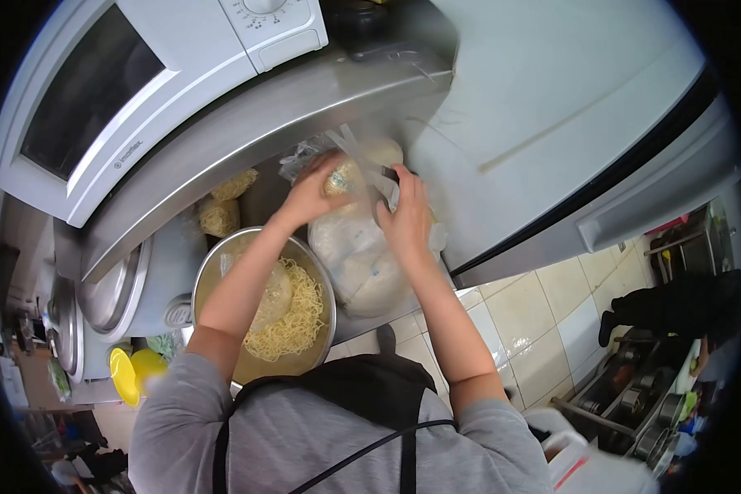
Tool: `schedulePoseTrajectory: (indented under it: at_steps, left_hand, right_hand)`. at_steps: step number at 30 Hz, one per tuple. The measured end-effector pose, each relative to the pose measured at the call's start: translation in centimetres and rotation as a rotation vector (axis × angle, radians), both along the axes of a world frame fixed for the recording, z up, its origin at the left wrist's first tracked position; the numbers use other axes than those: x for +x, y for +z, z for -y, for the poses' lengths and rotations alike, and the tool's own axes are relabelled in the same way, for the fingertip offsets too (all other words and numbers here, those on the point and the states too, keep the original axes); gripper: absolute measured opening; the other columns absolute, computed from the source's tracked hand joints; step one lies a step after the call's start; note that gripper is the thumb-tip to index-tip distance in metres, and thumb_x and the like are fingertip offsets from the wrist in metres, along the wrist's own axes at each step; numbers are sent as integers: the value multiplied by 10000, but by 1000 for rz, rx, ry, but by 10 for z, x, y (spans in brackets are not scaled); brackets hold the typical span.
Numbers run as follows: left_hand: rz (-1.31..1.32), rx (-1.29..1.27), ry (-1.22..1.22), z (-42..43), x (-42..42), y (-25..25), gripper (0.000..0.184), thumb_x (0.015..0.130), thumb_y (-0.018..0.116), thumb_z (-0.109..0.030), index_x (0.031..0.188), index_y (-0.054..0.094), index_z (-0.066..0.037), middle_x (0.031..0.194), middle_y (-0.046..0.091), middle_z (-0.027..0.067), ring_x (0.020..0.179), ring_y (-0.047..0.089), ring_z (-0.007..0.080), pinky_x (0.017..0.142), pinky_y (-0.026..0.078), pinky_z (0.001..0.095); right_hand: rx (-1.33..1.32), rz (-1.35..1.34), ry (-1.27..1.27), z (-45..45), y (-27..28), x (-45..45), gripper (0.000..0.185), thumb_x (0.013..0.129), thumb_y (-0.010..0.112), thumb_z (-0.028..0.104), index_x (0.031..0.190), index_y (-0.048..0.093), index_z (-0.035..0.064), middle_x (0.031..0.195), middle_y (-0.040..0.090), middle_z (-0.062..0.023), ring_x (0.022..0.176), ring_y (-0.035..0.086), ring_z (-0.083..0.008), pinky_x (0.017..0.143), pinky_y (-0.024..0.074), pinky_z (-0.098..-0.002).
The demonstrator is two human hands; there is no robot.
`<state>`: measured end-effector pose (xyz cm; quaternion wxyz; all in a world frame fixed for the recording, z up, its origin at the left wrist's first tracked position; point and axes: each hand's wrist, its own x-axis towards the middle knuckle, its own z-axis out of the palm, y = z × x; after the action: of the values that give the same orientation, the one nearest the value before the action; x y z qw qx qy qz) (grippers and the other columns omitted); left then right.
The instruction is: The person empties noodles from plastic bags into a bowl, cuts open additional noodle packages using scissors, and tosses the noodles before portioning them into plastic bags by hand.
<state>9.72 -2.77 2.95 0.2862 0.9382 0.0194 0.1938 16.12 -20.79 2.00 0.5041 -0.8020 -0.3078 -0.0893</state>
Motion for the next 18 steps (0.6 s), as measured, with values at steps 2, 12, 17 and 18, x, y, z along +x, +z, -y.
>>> schedulePoseTrajectory:
  at_steps: [2,12,17,18]
  left_hand:
    - [42,44,40,14,-8,-3,645,648,709,-263,1230,466,-131,1255,446,131,1174,388,329,980,306,423]
    - [347,-68,178,14,-34,-21,599,631,725,-162,1162,485,-24,1163,500,161,1067,467,318,908,374,410]
    - [-466,-100,313,-16,-14,-4,1107,420,811,-449,1301,284,-34,1322,344,194,1126,450,296,938,363,360]
    - [-625,236,275,-14,-14,1,1152,395,806,-479,1307,263,-31,1322,337,206,1138,444,304,930,373,345]
  right_hand:
    - [-28,218,56,-10,17,6,528,633,616,25,1133,450,57,1027,538,-146,984,490,-324,797,410,-394]
    - [-209,-51,223,-38,-9,51,535,611,752,271,1041,498,81,891,613,-126,846,572,-302,723,449,-378]
    - [-99,-262,239,-41,-30,58,542,592,777,260,1017,504,62,854,622,-146,782,605,-299,682,467,-347]
    - [-80,-298,242,-42,-38,62,562,593,789,225,1036,494,47,864,614,-131,775,590,-245,691,462,-327]
